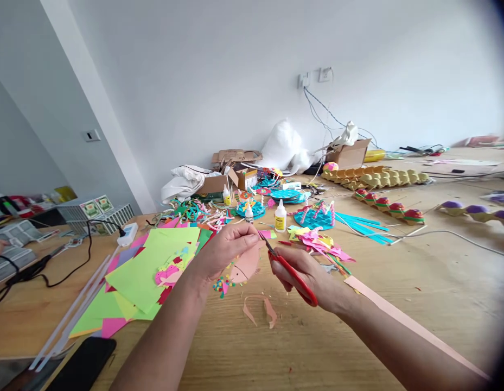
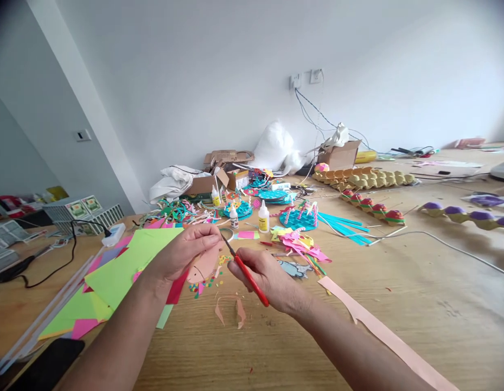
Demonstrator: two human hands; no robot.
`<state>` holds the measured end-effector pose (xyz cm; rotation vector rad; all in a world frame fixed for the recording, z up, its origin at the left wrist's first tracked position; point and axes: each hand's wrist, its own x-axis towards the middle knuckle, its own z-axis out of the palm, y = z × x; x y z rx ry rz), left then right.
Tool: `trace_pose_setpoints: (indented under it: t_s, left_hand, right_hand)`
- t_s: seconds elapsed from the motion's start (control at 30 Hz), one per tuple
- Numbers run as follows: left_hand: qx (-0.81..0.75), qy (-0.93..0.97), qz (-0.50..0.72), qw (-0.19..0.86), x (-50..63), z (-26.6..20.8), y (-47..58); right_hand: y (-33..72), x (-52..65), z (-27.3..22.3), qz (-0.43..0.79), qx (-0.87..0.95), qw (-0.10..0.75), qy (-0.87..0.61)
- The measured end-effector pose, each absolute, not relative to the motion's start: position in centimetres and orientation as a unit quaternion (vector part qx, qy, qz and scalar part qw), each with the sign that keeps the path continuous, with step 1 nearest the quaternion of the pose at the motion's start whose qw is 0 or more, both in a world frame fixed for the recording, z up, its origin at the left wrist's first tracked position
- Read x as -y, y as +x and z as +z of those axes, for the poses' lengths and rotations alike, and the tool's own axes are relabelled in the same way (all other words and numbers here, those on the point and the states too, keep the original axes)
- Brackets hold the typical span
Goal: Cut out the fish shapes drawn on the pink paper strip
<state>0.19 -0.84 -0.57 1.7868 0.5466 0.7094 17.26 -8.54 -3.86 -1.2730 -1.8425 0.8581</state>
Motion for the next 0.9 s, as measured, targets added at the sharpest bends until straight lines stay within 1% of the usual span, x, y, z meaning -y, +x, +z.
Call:
trace_pose_setpoints:
  t_s: [0.27, 0.57, 0.67, 0.9]
  left_hand:
    - [-0.233, 0.737, 0.316, 0.55, 1.6, -0.2, 0.3]
    - [-0.245, 0.754, 0.273, 0.544, 2.0, 0.1, 0.4]
    - [-0.243, 0.772, 0.259, 0.528, 1.9, 0.1, 0.4]
    - [-0.228, 0.808, 0.229, 0.493, 1.8, 0.1, 0.2]
  right_hand:
    - [17.6, 9.1, -3.7, 0.273, 0.735, 0.35, -0.512]
    - [18.2, 9.6, -2.9, 0.209, 0.763, 0.317, -0.523]
    - [18.3, 9.8, -2.5, 0.23, 0.761, 0.31, -0.521]
    - [19.2, 9.6, -3.5, 0.363, 0.719, 0.31, -0.505]
